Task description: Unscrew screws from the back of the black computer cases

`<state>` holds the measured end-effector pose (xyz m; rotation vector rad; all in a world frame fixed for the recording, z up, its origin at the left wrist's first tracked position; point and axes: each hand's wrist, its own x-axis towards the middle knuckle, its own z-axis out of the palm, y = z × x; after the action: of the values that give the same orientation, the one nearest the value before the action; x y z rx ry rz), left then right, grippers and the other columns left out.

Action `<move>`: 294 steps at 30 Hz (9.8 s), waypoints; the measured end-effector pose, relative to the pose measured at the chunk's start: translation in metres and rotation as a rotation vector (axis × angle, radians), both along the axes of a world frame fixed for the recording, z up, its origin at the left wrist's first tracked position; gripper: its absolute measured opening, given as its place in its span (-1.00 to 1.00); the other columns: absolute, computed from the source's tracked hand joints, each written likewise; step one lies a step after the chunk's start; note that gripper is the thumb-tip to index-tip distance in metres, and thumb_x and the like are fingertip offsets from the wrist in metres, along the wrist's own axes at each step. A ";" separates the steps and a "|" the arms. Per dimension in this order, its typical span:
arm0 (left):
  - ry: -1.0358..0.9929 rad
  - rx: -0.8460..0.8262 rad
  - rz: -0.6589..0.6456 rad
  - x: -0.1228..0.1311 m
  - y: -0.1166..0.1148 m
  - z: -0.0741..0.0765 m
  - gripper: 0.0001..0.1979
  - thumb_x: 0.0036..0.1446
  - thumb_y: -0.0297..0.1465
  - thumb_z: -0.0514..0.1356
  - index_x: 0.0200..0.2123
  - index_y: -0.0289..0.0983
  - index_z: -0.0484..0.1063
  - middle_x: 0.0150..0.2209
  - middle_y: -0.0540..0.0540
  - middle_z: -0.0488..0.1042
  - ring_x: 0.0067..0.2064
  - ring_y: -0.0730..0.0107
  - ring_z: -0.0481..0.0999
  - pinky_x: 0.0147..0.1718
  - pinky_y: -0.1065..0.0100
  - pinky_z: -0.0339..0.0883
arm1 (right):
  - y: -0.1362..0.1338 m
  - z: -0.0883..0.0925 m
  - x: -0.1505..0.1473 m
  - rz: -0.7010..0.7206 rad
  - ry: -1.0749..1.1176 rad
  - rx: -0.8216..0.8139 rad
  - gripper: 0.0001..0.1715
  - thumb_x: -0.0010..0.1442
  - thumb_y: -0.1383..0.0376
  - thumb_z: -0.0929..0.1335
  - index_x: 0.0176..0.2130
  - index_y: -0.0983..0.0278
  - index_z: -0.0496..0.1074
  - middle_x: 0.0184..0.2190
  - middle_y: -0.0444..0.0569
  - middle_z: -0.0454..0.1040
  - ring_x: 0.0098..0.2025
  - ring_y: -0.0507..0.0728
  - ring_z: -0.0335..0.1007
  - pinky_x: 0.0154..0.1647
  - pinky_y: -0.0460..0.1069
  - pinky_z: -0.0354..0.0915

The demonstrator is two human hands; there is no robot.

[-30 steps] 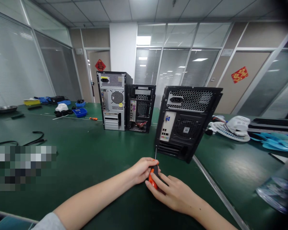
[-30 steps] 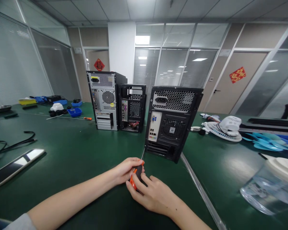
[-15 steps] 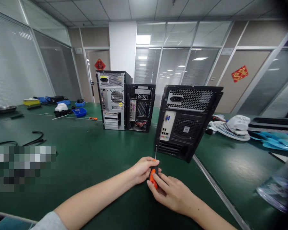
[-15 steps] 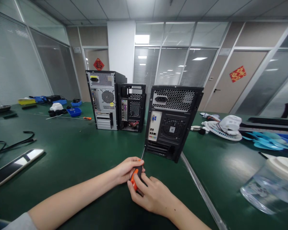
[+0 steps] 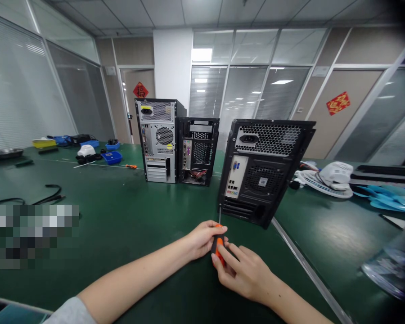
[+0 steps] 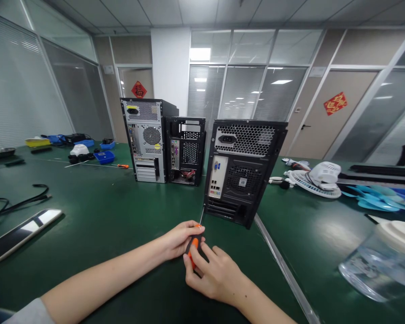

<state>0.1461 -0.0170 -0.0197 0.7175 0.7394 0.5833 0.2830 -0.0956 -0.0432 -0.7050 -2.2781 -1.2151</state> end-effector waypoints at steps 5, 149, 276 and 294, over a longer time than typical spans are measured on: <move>-0.023 0.014 -0.019 0.000 -0.001 -0.001 -0.87 0.14 -0.53 0.16 -0.38 -0.28 0.21 -0.57 0.02 0.40 -0.53 0.50 0.48 -0.48 0.50 0.34 | -0.002 0.010 -0.004 0.031 0.035 0.036 -0.89 0.12 0.38 0.36 -0.29 0.23 0.35 -0.32 0.03 0.51 -0.35 0.10 0.40 -0.46 -0.04 0.12; 0.146 0.210 -0.073 0.002 -0.001 -0.007 -0.65 -0.10 -0.19 0.32 -0.36 -0.29 0.31 -0.47 0.03 0.43 -0.55 0.62 0.33 -0.58 0.54 0.12 | -0.006 0.003 -0.001 0.049 0.107 -0.015 -0.92 0.21 0.42 0.30 -0.26 0.34 0.40 -0.38 0.08 0.50 -0.41 0.08 0.38 -0.48 -0.03 0.19; 0.072 0.229 -0.008 -0.003 -0.001 -0.011 -0.57 -0.23 -0.24 0.41 -0.33 -0.33 0.35 -0.50 0.10 0.31 -0.53 0.63 0.27 -0.54 0.49 0.04 | 0.000 0.017 0.004 0.130 -0.075 -0.159 -0.63 0.25 0.37 0.20 -0.03 0.29 0.46 -0.03 0.00 0.49 0.06 0.21 0.35 0.15 0.20 0.21; 0.185 0.237 -0.125 -0.006 -0.002 -0.007 -0.44 -0.30 -0.05 0.40 -0.35 -0.26 0.28 -0.52 0.14 0.25 -0.55 0.67 0.21 -0.60 0.52 -0.01 | -0.002 0.018 0.002 0.144 -0.062 -0.120 -0.69 0.17 0.42 0.23 -0.14 0.32 0.47 -0.17 0.04 0.52 -0.06 0.22 0.42 -0.01 0.17 0.31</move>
<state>0.1400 -0.0188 -0.0272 1.0402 0.7974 0.4989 0.2853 -0.0974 -0.0254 -0.5412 -2.4232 -1.0549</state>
